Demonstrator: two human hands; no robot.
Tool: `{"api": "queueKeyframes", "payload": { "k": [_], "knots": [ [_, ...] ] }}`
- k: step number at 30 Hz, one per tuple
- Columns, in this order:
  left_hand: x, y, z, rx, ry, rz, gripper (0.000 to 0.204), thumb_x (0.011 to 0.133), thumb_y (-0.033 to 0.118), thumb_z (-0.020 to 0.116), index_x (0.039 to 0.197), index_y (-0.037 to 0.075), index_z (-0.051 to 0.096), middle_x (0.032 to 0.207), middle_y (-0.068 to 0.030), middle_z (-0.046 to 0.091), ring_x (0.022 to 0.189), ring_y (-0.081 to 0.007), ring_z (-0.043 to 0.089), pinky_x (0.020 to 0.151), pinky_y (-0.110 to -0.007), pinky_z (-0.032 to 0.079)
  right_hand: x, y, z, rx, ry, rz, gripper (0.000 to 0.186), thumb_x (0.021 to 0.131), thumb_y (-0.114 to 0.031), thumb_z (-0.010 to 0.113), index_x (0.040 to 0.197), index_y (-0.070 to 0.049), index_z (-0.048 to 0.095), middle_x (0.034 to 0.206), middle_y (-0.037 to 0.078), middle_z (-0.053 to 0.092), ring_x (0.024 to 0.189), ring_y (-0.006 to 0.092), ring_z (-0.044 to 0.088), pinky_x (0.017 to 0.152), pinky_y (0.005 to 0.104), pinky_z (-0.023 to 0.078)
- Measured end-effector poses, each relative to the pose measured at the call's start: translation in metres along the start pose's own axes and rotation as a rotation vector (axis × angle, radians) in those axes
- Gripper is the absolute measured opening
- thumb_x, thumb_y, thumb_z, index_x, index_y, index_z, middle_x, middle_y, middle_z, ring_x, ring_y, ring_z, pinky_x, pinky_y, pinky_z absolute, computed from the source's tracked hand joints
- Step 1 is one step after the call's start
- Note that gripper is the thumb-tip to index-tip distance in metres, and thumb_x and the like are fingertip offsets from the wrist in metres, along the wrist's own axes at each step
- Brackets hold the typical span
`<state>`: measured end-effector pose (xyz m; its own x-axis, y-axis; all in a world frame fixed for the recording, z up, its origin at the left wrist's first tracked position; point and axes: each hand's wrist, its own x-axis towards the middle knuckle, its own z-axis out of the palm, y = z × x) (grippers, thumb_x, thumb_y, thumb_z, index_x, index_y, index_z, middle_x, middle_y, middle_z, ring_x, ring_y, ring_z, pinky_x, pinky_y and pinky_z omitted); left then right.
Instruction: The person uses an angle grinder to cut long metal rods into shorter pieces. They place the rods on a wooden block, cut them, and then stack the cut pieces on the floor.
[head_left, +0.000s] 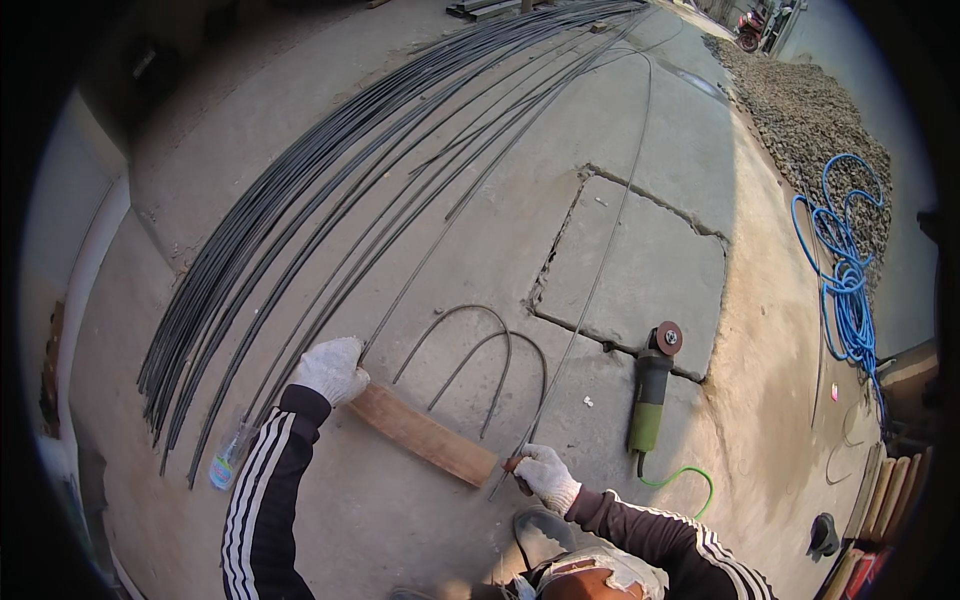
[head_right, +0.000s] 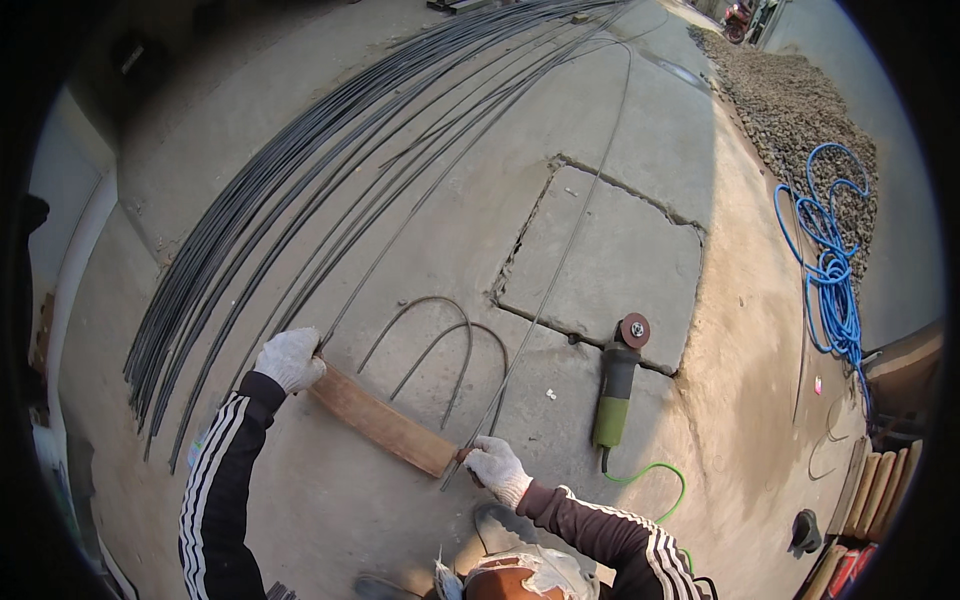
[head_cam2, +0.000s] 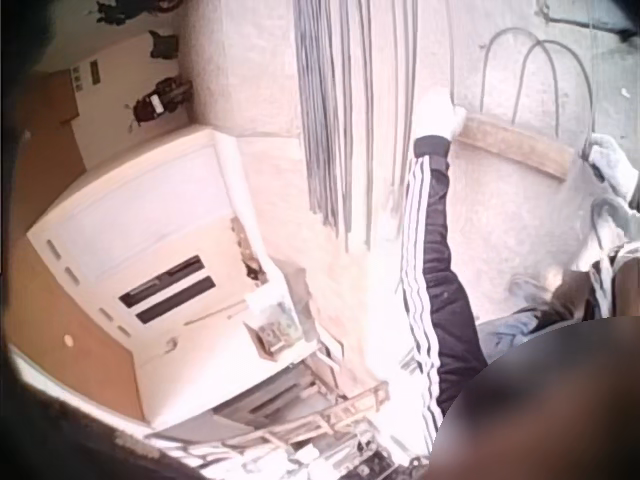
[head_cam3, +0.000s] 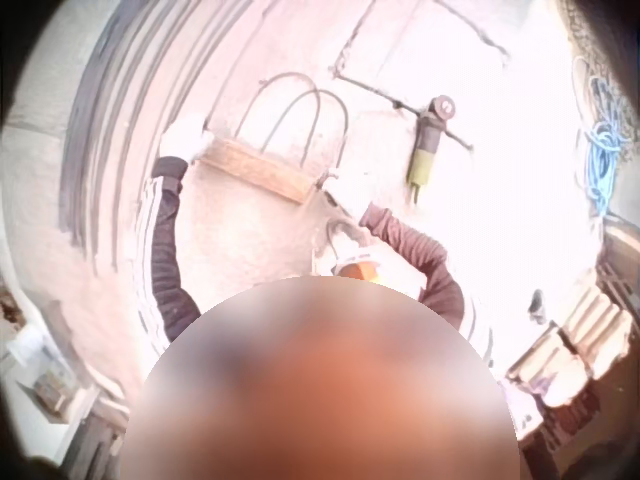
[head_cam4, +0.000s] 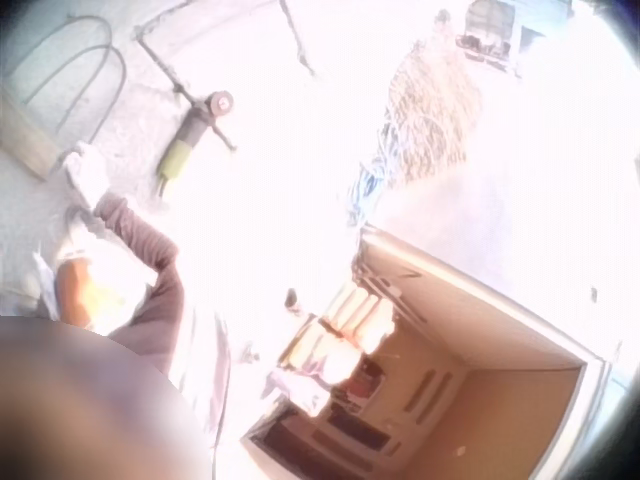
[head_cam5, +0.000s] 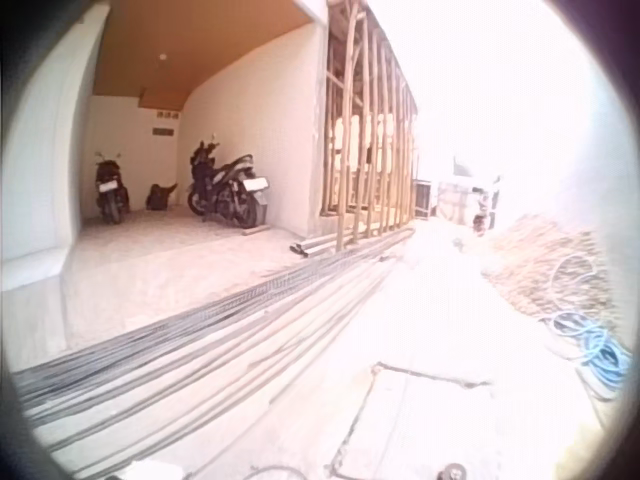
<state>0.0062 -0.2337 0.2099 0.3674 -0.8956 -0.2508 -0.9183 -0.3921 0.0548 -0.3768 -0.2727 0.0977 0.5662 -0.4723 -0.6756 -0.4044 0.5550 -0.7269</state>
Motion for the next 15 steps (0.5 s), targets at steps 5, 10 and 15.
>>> {"api": "queueKeyframes", "payload": {
  "k": [5,10,15],
  "knots": [
    [-0.109,-0.059,-0.011,0.062,-0.083,-0.098,0.021,0.082,0.020,0.067,0.096,0.005,0.069,0.100,-0.0199,0.073,0.095,-0.0399,0.072,0.084,-0.050,0.058,-0.015,0.036,0.099,-0.055,-0.403,0.125,0.037,0.097,-0.039,0.072,0.082,-0.006,0.065,0.063,0.000,0.056,0.054,0.0109,0.051,0.048,0.0298,0.040],
    [-0.214,-0.119,0.027,0.085,0.013,-0.095,0.016,0.081,0.018,0.068,0.093,0.007,0.068,0.095,-0.0181,0.071,0.087,-0.0395,0.071,0.078,-0.050,0.057,-0.024,0.067,0.186,-0.326,-0.737,0.175,0.044,0.102,-0.046,0.066,0.084,-0.007,0.066,0.068,-0.002,0.056,0.057,0.0108,0.054,0.051,0.0271,0.044],
    [-0.282,-0.164,0.105,-0.013,0.152,-0.164,0.011,0.078,0.013,0.069,0.087,0.008,0.064,0.089,-0.0143,0.068,0.086,-0.0365,0.069,0.074,-0.048,0.055,-0.034,0.087,0.256,-0.316,-0.906,0.219,0.054,0.100,-0.055,0.065,0.121,-0.005,0.066,0.081,0.002,0.060,0.061,0.0129,0.056,0.058,0.0303,0.050]
  ]
}}
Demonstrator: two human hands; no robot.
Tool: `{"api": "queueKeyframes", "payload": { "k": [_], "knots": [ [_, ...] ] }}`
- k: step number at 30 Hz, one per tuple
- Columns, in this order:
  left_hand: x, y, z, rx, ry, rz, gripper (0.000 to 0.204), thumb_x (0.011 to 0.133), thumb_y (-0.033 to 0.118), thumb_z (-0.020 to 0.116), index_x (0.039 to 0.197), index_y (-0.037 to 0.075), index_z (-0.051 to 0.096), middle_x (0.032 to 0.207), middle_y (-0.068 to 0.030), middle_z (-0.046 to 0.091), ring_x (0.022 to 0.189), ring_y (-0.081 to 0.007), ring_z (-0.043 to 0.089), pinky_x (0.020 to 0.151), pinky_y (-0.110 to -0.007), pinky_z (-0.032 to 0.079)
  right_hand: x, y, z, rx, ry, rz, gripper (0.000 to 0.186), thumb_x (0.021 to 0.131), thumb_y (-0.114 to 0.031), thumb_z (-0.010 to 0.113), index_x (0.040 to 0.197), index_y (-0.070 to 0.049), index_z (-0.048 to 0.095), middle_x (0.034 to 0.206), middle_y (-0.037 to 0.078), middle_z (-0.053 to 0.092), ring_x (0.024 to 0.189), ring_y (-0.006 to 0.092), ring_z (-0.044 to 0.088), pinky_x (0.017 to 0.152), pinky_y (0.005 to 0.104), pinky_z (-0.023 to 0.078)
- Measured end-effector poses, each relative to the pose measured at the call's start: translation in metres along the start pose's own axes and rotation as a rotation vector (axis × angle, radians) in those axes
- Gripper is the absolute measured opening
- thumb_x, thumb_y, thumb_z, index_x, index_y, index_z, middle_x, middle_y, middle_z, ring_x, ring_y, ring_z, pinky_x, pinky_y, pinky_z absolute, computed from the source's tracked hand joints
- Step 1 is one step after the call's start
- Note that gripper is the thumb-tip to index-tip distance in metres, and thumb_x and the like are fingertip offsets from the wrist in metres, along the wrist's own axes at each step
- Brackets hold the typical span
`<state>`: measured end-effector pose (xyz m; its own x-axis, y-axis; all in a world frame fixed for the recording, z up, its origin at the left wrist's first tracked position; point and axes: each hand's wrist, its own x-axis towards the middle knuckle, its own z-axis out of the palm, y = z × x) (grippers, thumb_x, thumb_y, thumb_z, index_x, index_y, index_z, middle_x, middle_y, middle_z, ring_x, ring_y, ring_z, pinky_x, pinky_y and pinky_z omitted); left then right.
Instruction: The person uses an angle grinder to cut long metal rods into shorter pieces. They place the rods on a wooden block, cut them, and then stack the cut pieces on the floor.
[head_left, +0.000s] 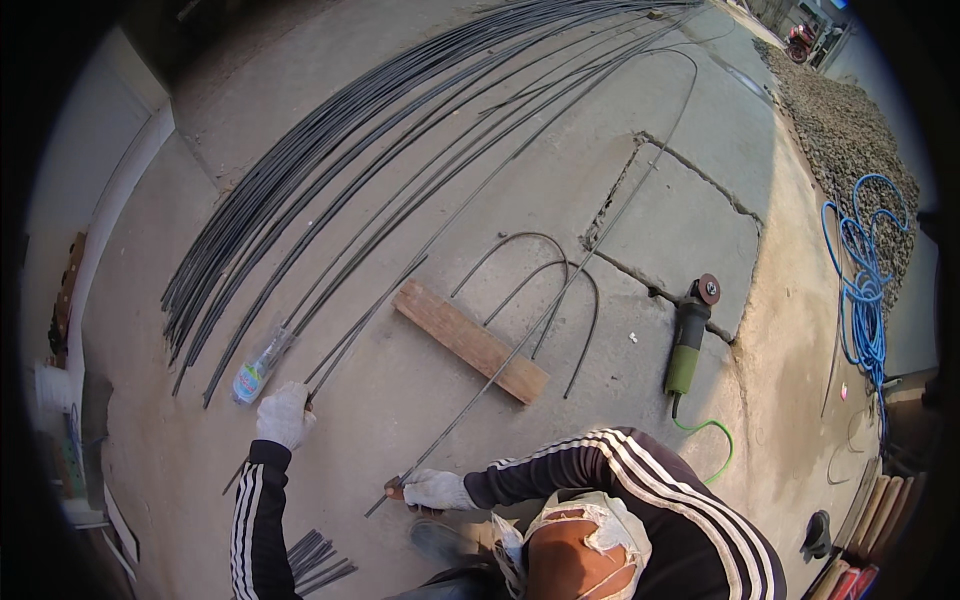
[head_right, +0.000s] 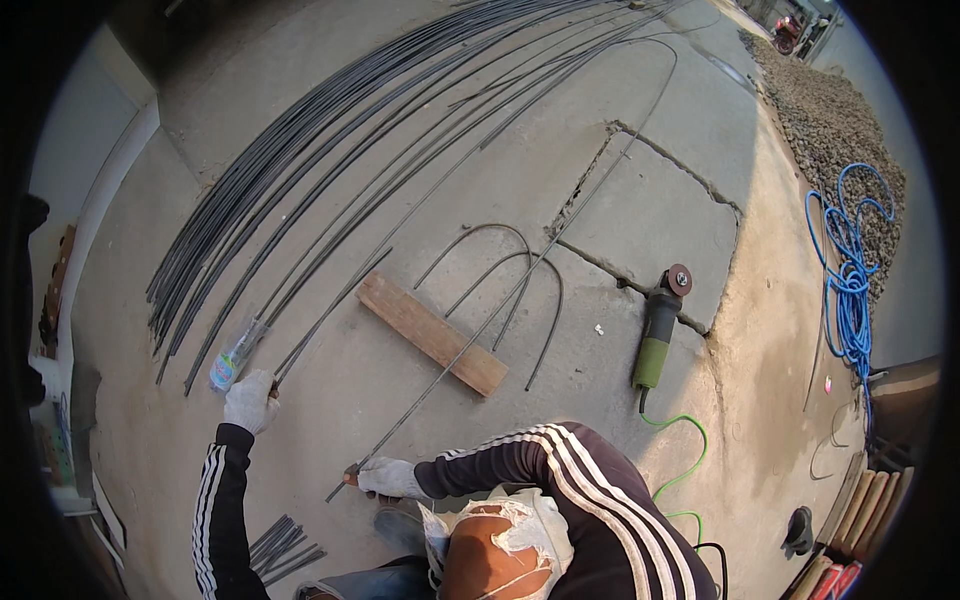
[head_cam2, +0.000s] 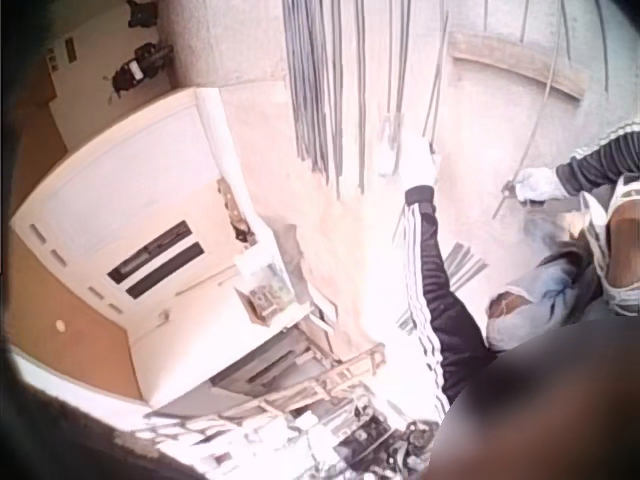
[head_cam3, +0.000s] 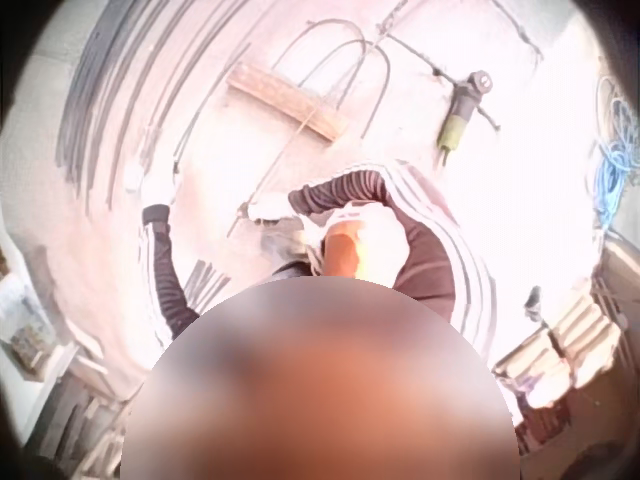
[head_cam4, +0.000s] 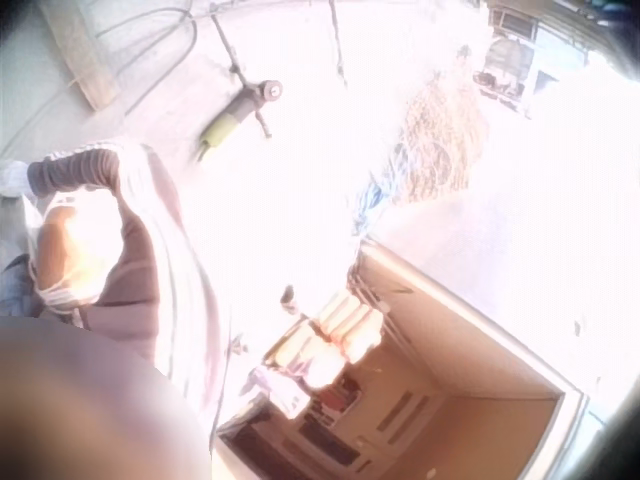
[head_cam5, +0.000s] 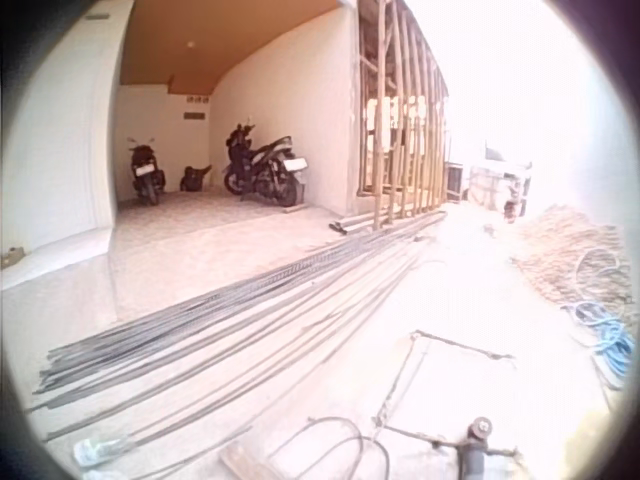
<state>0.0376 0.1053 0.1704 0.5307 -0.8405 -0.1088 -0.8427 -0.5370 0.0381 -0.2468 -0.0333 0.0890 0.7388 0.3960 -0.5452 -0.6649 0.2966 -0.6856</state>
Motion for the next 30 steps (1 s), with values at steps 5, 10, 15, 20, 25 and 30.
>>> {"api": "queueKeyframes", "payload": {
  "k": [5,10,15,20,25,30],
  "knots": [
    [-0.040,-0.034,0.056,0.087,0.088,-0.068,0.018,0.076,0.010,0.070,0.092,0.009,0.063,0.093,-0.0144,0.065,0.090,-0.0362,0.067,0.076,-0.049,0.053,0.023,0.004,0.010,-0.277,-0.009,-0.002,0.064,0.097,-0.052,0.067,0.137,-0.003,0.059,0.088,0.008,0.064,0.068,0.0185,0.064,0.059,0.0345,0.053],
    [-0.057,-0.048,0.095,0.129,0.035,-0.197,0.024,0.076,0.011,0.071,0.099,0.010,0.065,0.099,-0.0125,0.066,0.099,-0.0340,0.066,0.081,-0.048,0.052,0.020,0.017,-0.019,-0.676,-0.046,0.015,0.054,0.091,-0.038,0.066,0.130,-0.001,0.064,0.099,0.019,0.074,0.095,0.0329,0.073,0.083,0.0456,0.056],
    [-0.068,-0.049,0.126,0.075,0.160,-0.205,0.024,0.076,0.010,0.069,0.101,0.009,0.067,0.103,-0.0137,0.066,0.099,-0.0350,0.067,0.081,-0.048,0.055,-0.003,0.031,-0.047,-0.635,-0.096,-0.022,0.041,0.092,-0.021,0.063,0.128,-0.001,0.062,0.113,0.019,0.074,0.105,0.0354,0.071,0.093,0.0420,0.054],
    [-0.063,-0.047,0.136,-0.045,-0.104,-0.422,0.039,0.082,0.021,0.071,0.119,0.009,0.067,0.124,-0.0138,0.067,0.116,-0.0332,0.065,0.093,-0.049,0.054,-0.019,0.025,-0.064,-0.578,0.005,0.072,0.041,0.090,-0.014,0.060,0.129,-0.002,0.061,0.108,0.019,0.074,0.104,0.0348,0.072,0.090,0.0414,0.055],
    [-0.054,-0.057,0.137,-0.113,-0.069,-0.426,0.033,0.086,0.026,0.069,0.114,0.008,0.068,0.118,-0.0168,0.069,0.114,-0.0353,0.066,0.093,-0.050,0.054,-0.029,0.009,-0.077,-0.727,0.037,0.016,0.033,0.095,-0.021,0.064,0.122,-0.001,0.064,0.101,0.015,0.074,0.088,0.0289,0.071,0.081,0.0402,0.055],
    [-0.057,-0.062,0.117,-0.168,0.086,-0.376,0.027,0.090,0.026,0.070,0.107,0.006,0.065,0.107,-0.0184,0.067,0.104,-0.0397,0.066,0.087,-0.051,0.055,-0.043,0.012,-0.091,-0.296,0.323,0.213,0.038,0.101,-0.036,0.067,0.115,0.000,0.068,0.092,0.009,0.071,0.076,0.0177,0.067,0.072,0.0335,0.055]
  ]
}}
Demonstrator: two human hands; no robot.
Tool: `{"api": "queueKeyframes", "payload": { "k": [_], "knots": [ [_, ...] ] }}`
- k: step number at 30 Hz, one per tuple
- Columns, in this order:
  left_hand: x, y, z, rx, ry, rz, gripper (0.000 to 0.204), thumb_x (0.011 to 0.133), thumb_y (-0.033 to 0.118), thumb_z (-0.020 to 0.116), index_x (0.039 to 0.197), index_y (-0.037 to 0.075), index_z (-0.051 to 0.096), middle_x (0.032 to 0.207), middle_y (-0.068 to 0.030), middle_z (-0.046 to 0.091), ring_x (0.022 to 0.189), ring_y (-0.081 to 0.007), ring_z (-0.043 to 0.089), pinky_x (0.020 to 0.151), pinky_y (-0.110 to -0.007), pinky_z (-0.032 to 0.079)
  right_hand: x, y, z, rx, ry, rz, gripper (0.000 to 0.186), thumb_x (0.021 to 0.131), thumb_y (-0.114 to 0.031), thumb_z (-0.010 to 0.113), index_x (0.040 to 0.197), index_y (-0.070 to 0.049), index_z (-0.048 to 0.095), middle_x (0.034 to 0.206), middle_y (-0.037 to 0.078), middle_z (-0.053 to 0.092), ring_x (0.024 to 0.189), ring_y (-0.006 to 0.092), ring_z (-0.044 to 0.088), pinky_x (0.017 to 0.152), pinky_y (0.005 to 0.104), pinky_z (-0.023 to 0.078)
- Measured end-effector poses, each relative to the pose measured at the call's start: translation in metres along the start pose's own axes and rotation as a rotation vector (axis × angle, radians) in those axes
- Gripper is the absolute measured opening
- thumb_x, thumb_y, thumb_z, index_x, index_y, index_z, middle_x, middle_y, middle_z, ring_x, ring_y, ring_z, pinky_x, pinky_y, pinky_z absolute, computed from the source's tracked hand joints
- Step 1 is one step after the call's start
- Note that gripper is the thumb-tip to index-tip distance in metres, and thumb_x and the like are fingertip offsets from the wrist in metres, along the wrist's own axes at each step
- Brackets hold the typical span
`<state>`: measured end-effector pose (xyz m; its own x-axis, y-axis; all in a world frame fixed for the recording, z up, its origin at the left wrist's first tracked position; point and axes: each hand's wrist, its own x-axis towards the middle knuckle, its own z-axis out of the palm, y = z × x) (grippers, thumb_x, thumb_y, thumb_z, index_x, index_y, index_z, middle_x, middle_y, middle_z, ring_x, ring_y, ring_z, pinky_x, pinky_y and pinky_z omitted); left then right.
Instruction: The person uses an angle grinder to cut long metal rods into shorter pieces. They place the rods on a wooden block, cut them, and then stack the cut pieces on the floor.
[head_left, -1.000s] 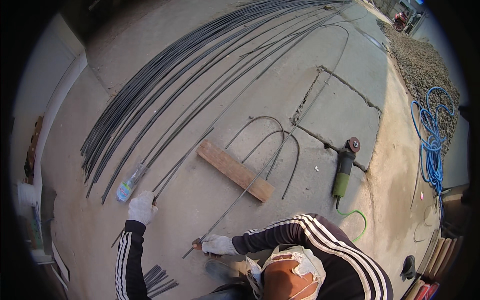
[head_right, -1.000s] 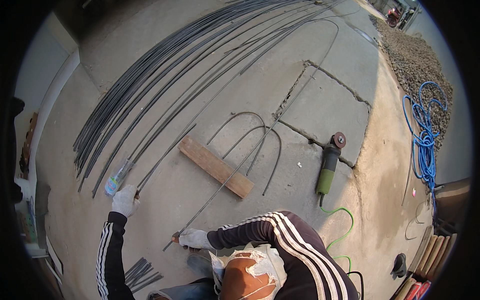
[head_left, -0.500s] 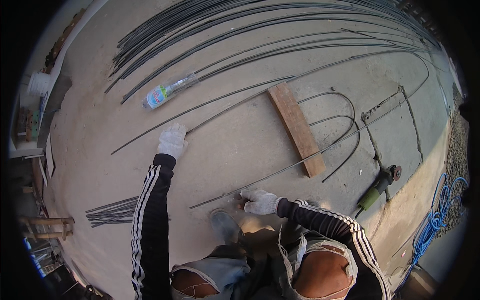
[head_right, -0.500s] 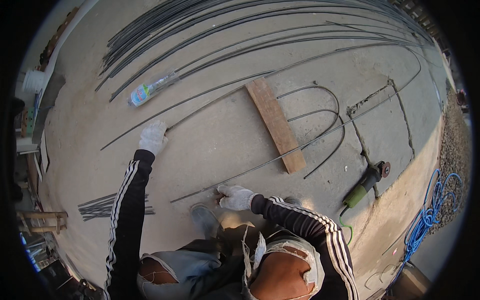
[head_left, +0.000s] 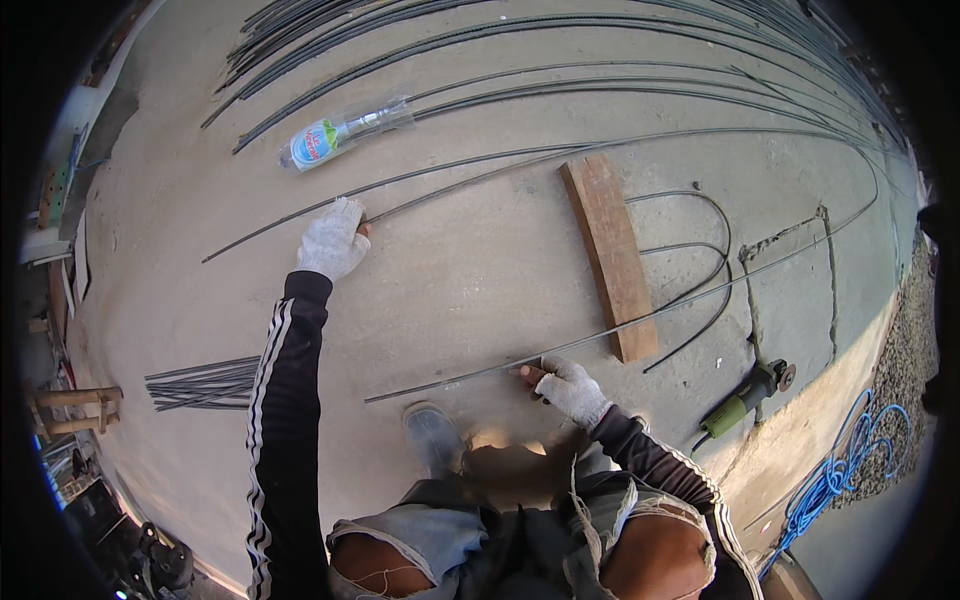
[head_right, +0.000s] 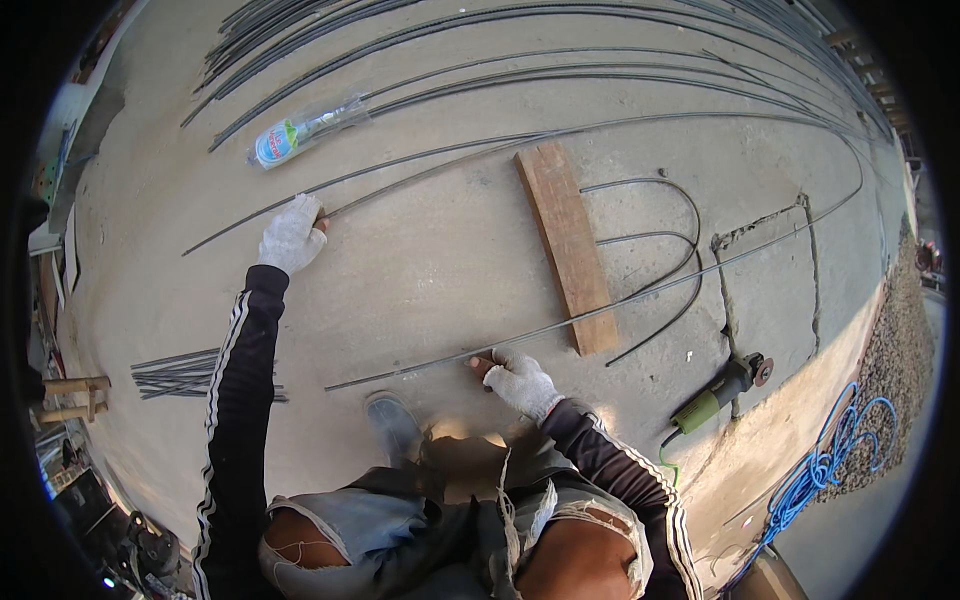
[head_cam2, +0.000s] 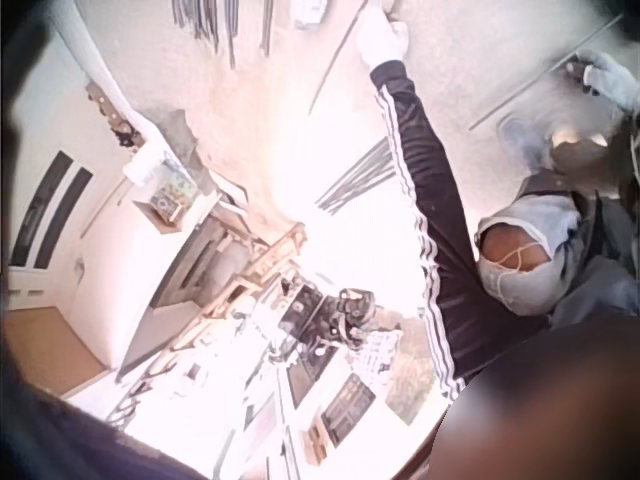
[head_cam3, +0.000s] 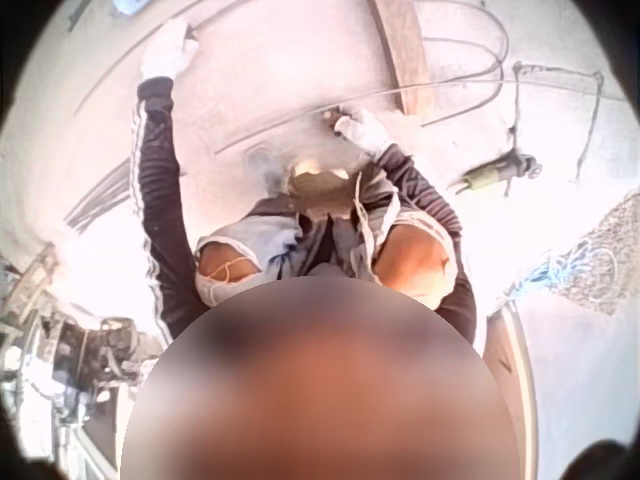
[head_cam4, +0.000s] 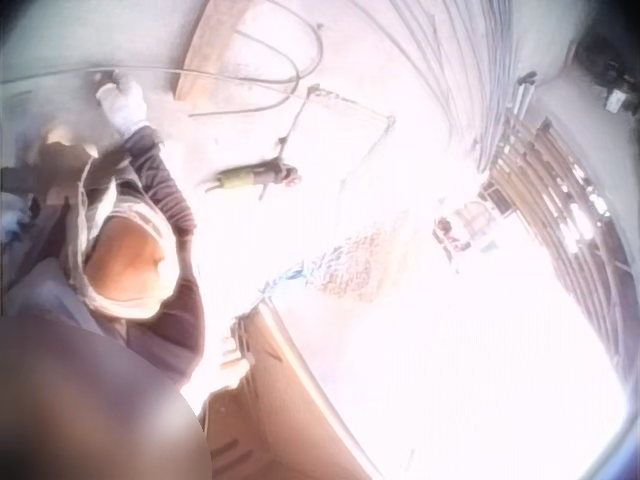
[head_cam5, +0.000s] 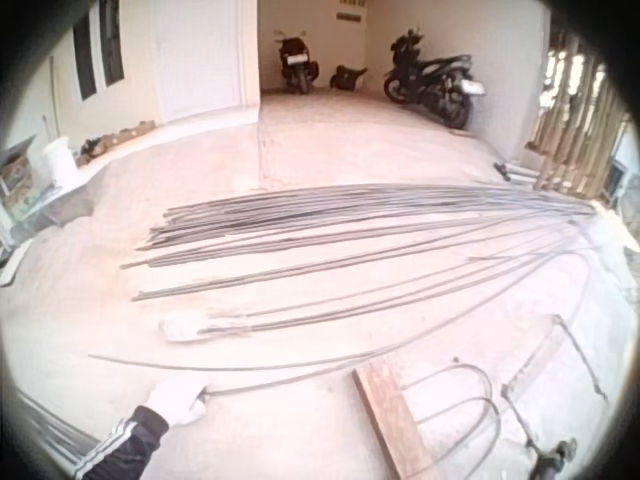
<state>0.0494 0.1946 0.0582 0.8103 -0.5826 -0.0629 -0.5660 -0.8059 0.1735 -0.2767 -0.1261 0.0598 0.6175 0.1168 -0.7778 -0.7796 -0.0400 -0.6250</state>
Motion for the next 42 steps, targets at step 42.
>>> {"api": "queueKeyframes", "payload": {
  "k": [42],
  "knots": [
    [-0.087,0.018,-0.034,-0.125,0.143,-0.059,0.027,0.091,0.019,0.073,0.113,0.006,0.066,0.105,-0.0157,0.065,0.099,-0.0371,0.065,0.088,-0.045,0.054,-0.017,-0.076,-0.032,-0.425,-0.339,-0.538,0.024,0.100,-0.019,0.066,0.117,-0.003,0.068,0.101,0.019,0.070,0.091,0.0316,0.069,0.081,0.0384,0.053]
  ]
}}
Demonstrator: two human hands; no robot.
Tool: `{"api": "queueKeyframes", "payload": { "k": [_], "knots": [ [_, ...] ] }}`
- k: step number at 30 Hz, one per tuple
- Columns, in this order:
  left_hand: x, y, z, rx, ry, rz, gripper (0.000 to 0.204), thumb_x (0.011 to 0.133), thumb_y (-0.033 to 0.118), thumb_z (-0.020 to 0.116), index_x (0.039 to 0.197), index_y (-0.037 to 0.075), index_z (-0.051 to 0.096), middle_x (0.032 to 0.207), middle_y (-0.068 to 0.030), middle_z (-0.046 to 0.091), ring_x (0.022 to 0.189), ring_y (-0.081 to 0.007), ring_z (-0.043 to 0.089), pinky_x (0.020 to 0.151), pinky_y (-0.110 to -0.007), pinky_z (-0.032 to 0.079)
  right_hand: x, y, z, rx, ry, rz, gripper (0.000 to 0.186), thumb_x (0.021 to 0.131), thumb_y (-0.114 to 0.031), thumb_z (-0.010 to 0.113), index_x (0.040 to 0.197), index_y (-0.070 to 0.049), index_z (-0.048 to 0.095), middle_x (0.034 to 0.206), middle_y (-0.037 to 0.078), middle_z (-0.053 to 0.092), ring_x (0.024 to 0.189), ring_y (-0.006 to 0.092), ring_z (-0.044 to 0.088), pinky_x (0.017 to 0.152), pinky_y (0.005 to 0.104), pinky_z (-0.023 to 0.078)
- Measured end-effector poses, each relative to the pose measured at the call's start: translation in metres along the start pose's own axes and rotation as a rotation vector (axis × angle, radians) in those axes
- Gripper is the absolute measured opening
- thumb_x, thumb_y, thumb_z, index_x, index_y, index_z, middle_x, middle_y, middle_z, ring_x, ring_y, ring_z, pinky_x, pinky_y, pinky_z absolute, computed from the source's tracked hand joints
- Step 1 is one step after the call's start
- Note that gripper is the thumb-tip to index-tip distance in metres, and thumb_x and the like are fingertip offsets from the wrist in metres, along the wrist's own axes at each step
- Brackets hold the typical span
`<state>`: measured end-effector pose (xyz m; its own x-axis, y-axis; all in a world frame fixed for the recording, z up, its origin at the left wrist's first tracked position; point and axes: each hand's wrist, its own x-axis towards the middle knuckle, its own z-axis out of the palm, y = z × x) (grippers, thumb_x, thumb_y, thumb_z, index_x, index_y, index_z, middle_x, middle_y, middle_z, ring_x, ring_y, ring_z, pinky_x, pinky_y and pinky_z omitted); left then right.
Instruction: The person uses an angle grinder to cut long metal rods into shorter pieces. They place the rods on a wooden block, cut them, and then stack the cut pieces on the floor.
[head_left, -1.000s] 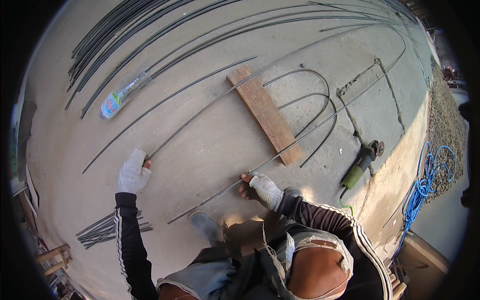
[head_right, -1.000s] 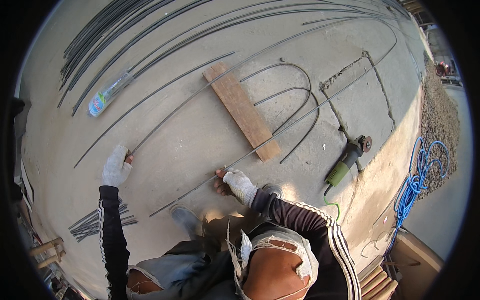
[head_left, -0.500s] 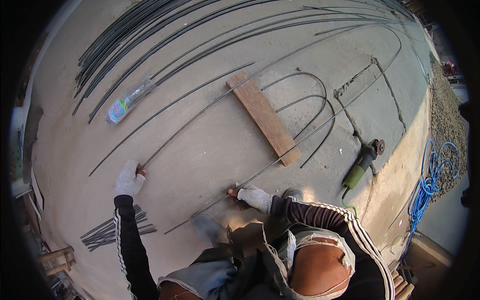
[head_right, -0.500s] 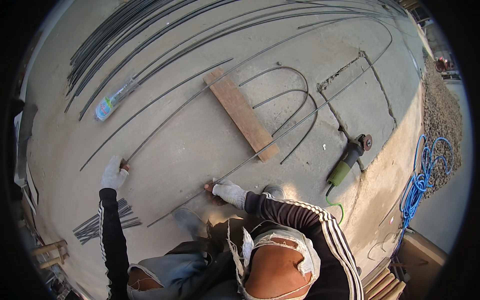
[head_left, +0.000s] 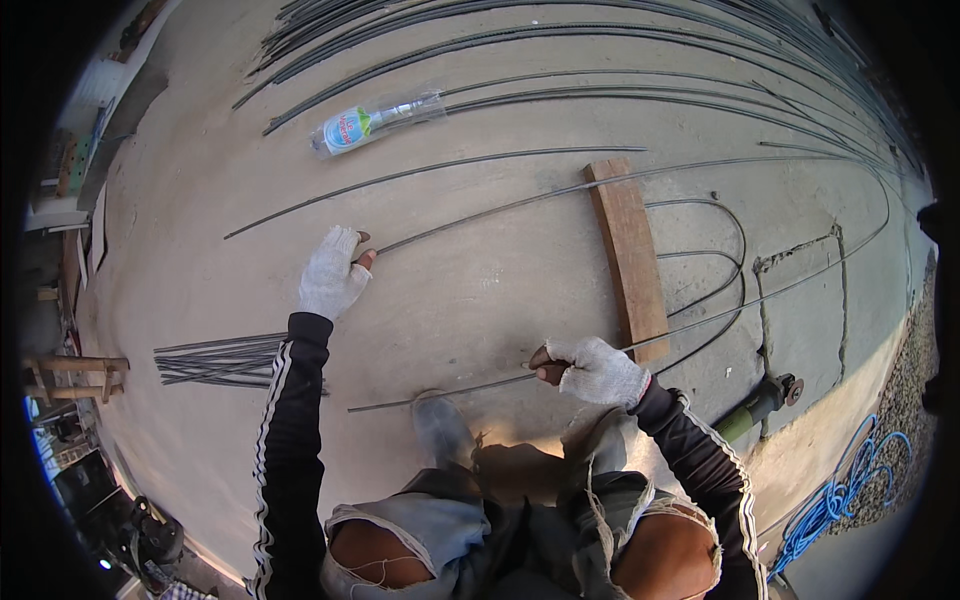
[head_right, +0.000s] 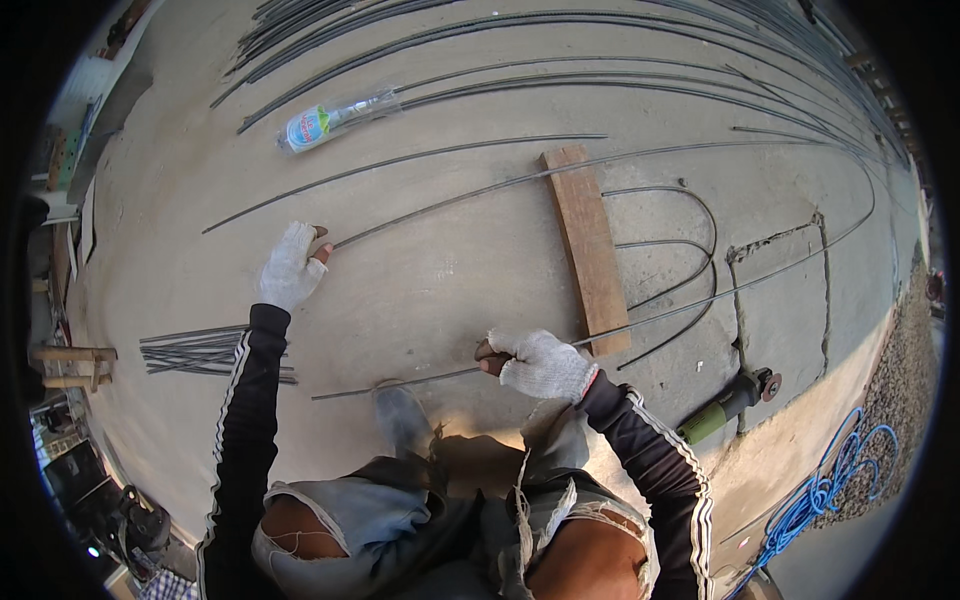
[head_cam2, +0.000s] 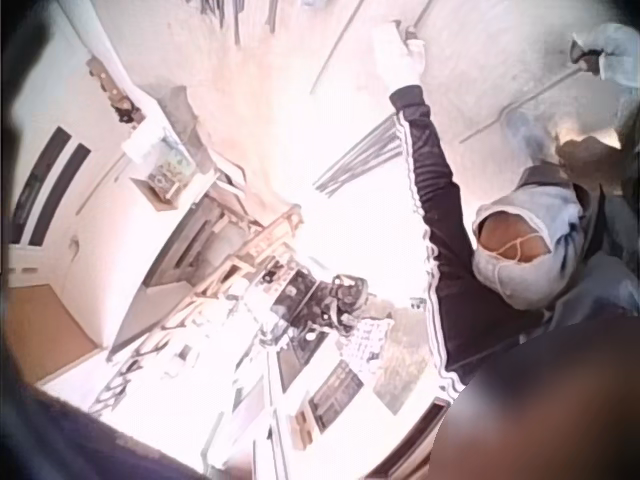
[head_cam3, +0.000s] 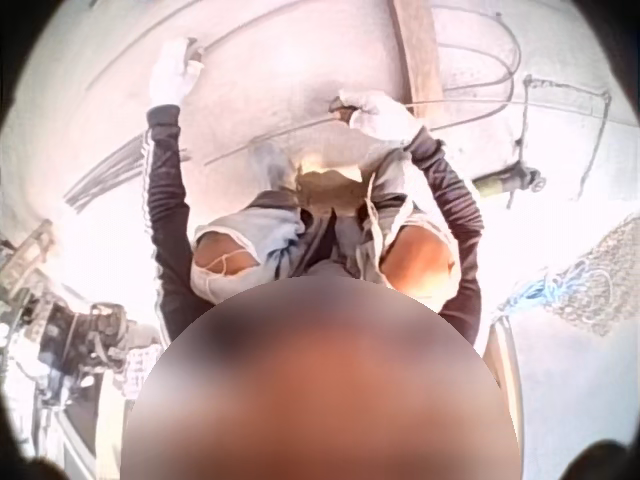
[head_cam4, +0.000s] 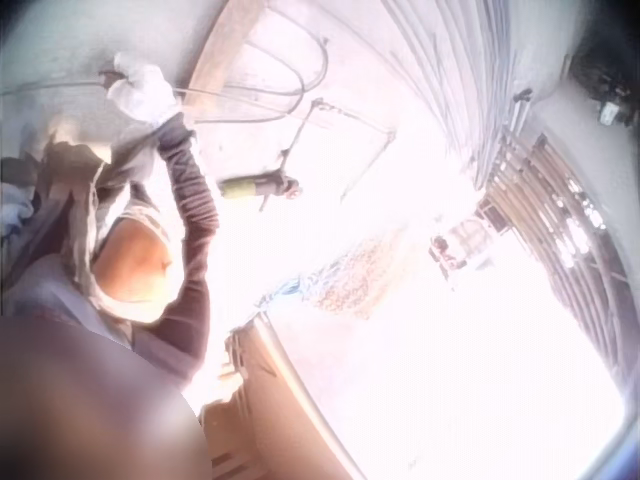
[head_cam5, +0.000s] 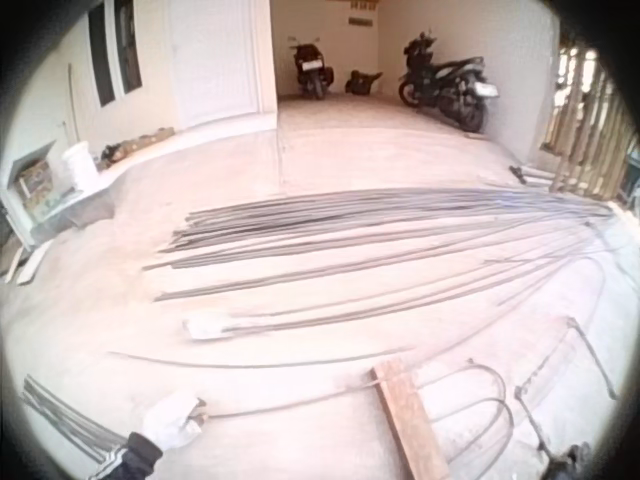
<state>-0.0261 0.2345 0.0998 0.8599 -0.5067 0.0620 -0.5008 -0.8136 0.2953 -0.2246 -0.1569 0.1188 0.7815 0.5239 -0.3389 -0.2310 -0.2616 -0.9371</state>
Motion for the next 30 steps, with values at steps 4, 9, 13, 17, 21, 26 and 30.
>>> {"api": "queueKeyframes", "payload": {
  "k": [4,9,13,17,21,26,30],
  "knots": [
    [-0.007,0.035,0.018,-0.089,0.105,0.083,0.023,0.090,0.014,0.073,0.111,0.006,0.068,0.104,-0.0135,0.067,0.099,-0.0354,0.066,0.089,-0.045,0.054,0.064,-0.026,-0.076,-0.474,0.532,-0.163,0.014,0.099,-0.016,0.063,0.106,-0.004,0.067,0.087,0.018,0.063,0.080,0.0367,0.065,0.072,0.0436,0.052],
    [-0.026,0.080,0.040,-0.315,-0.004,0.062,0.018,0.090,0.012,0.072,0.108,0.007,0.069,0.104,-0.0122,0.068,0.098,-0.0342,0.067,0.086,-0.043,0.055,0.179,-0.011,-0.132,-1.096,0.582,-0.195,0.023,0.092,-0.019,0.067,0.113,-0.010,0.067,0.099,0.016,0.065,0.096,0.0389,0.065,0.082,0.0490,0.054],
    [-0.033,0.100,0.052,-0.400,0.096,0.074,0.017,0.090,0.014,0.071,0.106,0.008,0.069,0.103,-0.0102,0.067,0.095,-0.0316,0.067,0.083,-0.044,0.055,0.241,0.007,-0.138,-1.240,0.503,-0.078,0.031,0.086,-0.021,0.071,0.116,-0.013,0.068,0.110,0.014,0.065,0.105,0.0389,0.064,0.089,0.0513,0.053],
    [-0.037,0.096,0.050,-0.429,0.102,0.022,0.017,0.090,0.014,0.071,0.106,0.008,0.068,0.104,-0.0088,0.067,0.094,-0.0306,0.067,0.082,-0.044,0.055,0.260,0.009,-0.140,-1.316,0.452,-0.104,0.035,0.083,-0.019,0.073,0.118,-0.014,0.067,0.112,0.014,0.064,0.107,0.0372,0.063,0.089,0.0512,0.053],
    [-0.028,0.075,0.037,-0.355,0.206,-0.012,0.021,0.089,0.014,0.072,0.107,0.007,0.068,0.105,-0.0105,0.066,0.096,-0.0325,0.065,0.085,-0.045,0.054,0.253,-0.011,-0.137,-1.343,0.468,-0.306,0.033,0.082,-0.013,0.073,0.114,-0.011,0.065,0.105,0.015,0.063,0.098,0.0375,0.065,0.083,0.0502,0.053],
    [0.009,0.032,-0.004,-0.061,0.400,0.013,0.047,0.085,0.017,0.078,0.129,0.007,0.063,0.121,-0.0144,0.063,0.110,-0.0351,0.061,0.095,-0.046,0.051,0.205,-0.060,-0.126,-1.176,0.443,-0.409,0.025,0.081,-0.008,0.071,0.104,-0.006,0.061,0.097,0.017,0.059,0.078,0.0418,0.064,0.067,0.0482,0.053],
    [0.011,0.019,-0.049,0.072,0.378,0.123,0.070,0.080,0.023,0.085,0.143,0.009,0.056,0.128,-0.0145,0.062,0.114,-0.0350,0.060,0.100,-0.046,0.049,0.114,-0.086,-0.122,-1.044,0.395,-0.459,0.022,0.081,-0.007,0.069,0.102,-0.003,0.060,0.092,0.018,0.057,0.073,0.0435,0.061,0.064,0.0494,0.050]
  ]
}}
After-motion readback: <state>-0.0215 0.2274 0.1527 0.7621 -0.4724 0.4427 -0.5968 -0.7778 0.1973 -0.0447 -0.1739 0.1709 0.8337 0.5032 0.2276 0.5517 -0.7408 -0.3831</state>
